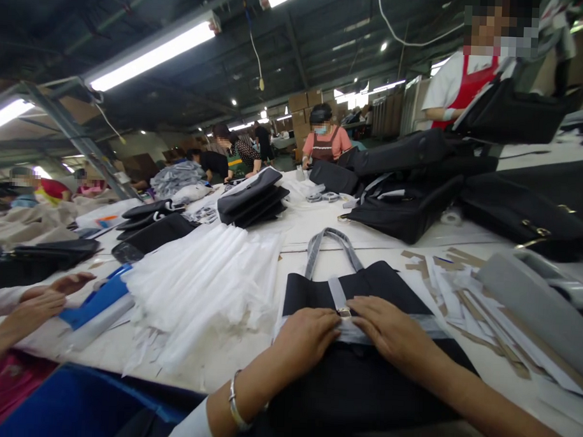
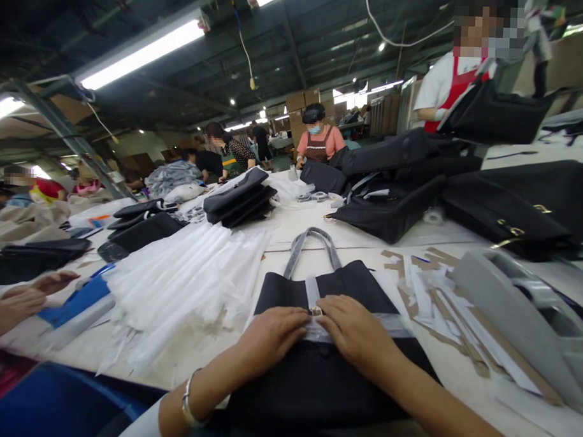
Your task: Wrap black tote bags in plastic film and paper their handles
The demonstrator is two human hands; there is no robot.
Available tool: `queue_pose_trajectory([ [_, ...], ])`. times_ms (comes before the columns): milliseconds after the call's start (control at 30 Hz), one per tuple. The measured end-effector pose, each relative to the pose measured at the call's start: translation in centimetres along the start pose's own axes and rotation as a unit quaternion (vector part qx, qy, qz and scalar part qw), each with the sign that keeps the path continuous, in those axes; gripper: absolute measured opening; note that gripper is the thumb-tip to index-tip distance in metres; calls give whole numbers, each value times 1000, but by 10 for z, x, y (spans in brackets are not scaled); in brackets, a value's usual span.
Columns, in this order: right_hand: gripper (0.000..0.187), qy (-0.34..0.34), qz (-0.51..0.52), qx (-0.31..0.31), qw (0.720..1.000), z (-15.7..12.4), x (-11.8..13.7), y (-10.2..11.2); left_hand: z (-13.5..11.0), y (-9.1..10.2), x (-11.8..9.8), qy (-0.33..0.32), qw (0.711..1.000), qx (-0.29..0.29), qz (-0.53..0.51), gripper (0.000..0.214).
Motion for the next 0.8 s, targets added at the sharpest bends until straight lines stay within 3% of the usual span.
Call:
queue_pose_trajectory([
  [100, 35, -45, 18, 2, 999, 23, -9, 9, -8, -15, 1, 11, 1000, 1, 27, 26],
  [300, 31, 5, 72, 214, 974, 52, -21, -25, -12, -22, 0, 11, 999, -19, 46, 27],
  [500, 28, -23, 14, 234, 972, 63, -14, -17, -12, -16, -1, 14, 999, 12, 34, 27],
  [600, 23, -15, 12, 191, 981, 87, -5, -6, -3, -5, -2, 3, 998, 55, 13, 27],
  [700, 27, -39, 104, 56, 992, 119, -10, -1, 17, 15, 6, -8, 997, 82, -15, 27],
  [800, 33, -128, 211, -57, 967, 134, -34, -13, 54, 37, 36, 60, 998, 35, 8, 29],
])
Point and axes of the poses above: each hand's wrist, its own z-axis towards the middle knuckle, its own y-axis out of the back of the hand, x = y × z, the point moved 5 cm from there along z, towards the middle knuckle, and after that the axes turned 3 degrees about -x, right-handed, at the moved point
